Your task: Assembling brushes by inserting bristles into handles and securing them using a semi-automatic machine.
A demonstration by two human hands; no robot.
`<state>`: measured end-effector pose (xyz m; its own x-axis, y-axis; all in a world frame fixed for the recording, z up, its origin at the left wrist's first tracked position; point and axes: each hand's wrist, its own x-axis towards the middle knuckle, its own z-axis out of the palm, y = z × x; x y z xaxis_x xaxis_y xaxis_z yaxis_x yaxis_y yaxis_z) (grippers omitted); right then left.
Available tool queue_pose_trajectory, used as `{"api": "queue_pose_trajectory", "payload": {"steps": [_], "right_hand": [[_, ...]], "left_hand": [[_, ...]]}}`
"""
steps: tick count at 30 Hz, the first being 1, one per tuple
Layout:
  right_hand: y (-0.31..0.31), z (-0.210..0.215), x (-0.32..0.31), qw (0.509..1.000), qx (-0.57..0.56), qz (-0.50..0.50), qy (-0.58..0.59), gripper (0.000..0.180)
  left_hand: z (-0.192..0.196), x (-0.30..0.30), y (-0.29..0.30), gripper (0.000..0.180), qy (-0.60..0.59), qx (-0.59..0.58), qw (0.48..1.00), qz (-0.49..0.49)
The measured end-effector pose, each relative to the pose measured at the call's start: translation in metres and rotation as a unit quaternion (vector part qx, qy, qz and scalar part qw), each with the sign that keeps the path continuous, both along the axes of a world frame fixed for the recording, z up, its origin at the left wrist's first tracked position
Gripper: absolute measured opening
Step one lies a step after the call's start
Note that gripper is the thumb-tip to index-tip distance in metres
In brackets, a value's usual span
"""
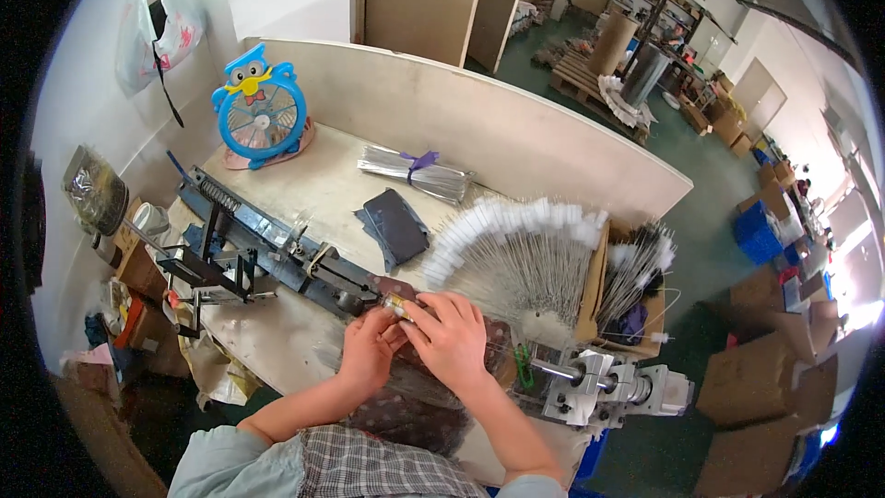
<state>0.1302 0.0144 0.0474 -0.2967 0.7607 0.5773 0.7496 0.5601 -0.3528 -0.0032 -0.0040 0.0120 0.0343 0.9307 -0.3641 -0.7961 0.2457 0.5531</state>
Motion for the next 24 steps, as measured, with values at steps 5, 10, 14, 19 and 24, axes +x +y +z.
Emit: {"api": "queue_pose_trajectory", "payload": {"steps": [5,10,14,19,24], "right_hand": [[-0.003,-0.002,0.008,1.000,-0.004,-0.004,-0.024,0.025],[-0.002,0.003,0.003,1.000,-0.001,0.002,-0.020,0.023],[0.000,0.001,-0.002,1.000,-0.012,-0.001,-0.014,0.023],[0.003,0.002,-0.005,1.000,-0.017,0.015,-0.002,0.024],[0.002,0.008,-0.005,1.000,-0.011,0.016,0.000,0.024]], "left_hand": [[0.001,0.008,-0.001,0.012,0.029,0.007,1.000,0.006],[0.003,0.005,-0.002,0.012,0.030,0.010,1.000,0.002],[-0.003,0.003,-0.004,0.014,-0.021,-0.008,1.000,0.004],[-0.007,0.004,-0.003,0.018,-0.039,-0.003,0.999,0.018],[-0.010,0.003,-0.003,0.019,-0.044,0.004,0.999,0.020]]}}
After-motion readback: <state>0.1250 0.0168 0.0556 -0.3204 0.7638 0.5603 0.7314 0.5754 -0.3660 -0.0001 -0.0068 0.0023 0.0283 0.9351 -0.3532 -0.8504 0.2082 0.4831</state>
